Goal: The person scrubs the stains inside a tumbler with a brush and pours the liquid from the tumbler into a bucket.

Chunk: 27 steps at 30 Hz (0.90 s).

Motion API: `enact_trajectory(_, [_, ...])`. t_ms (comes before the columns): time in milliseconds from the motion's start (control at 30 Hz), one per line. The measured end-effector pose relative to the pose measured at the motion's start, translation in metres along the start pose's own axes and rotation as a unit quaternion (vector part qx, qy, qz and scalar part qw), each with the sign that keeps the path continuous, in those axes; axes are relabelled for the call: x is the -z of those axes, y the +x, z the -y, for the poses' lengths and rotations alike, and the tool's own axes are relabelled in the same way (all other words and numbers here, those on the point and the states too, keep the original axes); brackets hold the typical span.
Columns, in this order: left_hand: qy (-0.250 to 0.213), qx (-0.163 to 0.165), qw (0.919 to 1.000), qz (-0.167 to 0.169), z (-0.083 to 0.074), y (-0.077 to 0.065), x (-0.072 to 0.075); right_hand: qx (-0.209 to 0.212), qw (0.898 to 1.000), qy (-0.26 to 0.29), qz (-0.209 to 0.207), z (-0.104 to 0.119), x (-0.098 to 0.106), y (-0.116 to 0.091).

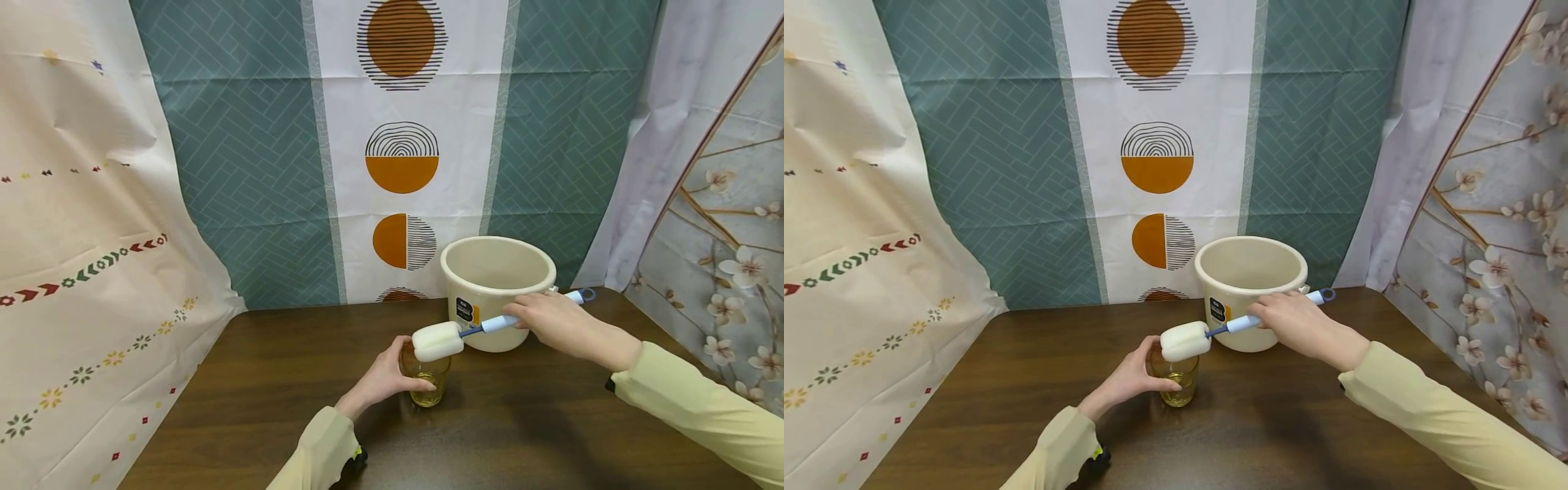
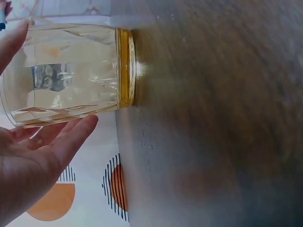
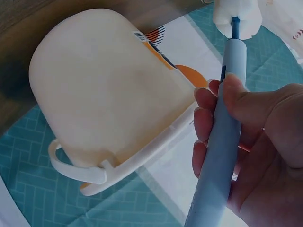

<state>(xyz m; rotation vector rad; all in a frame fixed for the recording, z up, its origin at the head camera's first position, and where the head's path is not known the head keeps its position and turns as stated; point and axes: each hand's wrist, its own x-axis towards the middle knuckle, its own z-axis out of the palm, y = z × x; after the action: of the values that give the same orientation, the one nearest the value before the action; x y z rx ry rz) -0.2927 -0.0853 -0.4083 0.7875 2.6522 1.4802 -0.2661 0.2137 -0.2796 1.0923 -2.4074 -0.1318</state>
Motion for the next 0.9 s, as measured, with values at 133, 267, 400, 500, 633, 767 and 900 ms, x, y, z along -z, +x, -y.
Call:
enact_trajectory(133, [0.004,-0.003,1.0000,-0.005,0.000,-0.001,0.000,0.007,1.000,-0.004,0.004,0.002,0.000,0.003])
enact_trajectory(267, [0.007,-0.003,0.9999,-0.008,0.000,-0.001,0.000,0.010,1.000,-0.012,0.012,0.004,0.000,0.006])
enact_trajectory(400, [0.013,-0.002,0.9998,-0.012,0.000,-0.001,0.000,0.016,0.999,-0.032,0.013,0.007,0.002,0.011])
enact_trajectory(500, [0.013,0.000,0.9998,-0.014,0.000,-0.001,0.000,0.027,0.998,-0.048,0.010,0.008,0.002,0.014])
enact_trajectory(633, [0.007,-0.002,0.9999,-0.015,0.001,0.000,-0.001,0.045,0.997,-0.063,0.002,0.010,0.003,0.019])
enact_trajectory(767, [0.009,-0.009,0.9998,-0.015,0.001,0.000,-0.001,0.065,0.994,-0.086,-0.012,0.012,0.004,0.024])
enact_trajectory(900, [0.017,-0.015,0.9996,-0.018,0.001,0.000,-0.001,0.087,0.989,-0.122,-0.024,0.014,0.004,0.031])
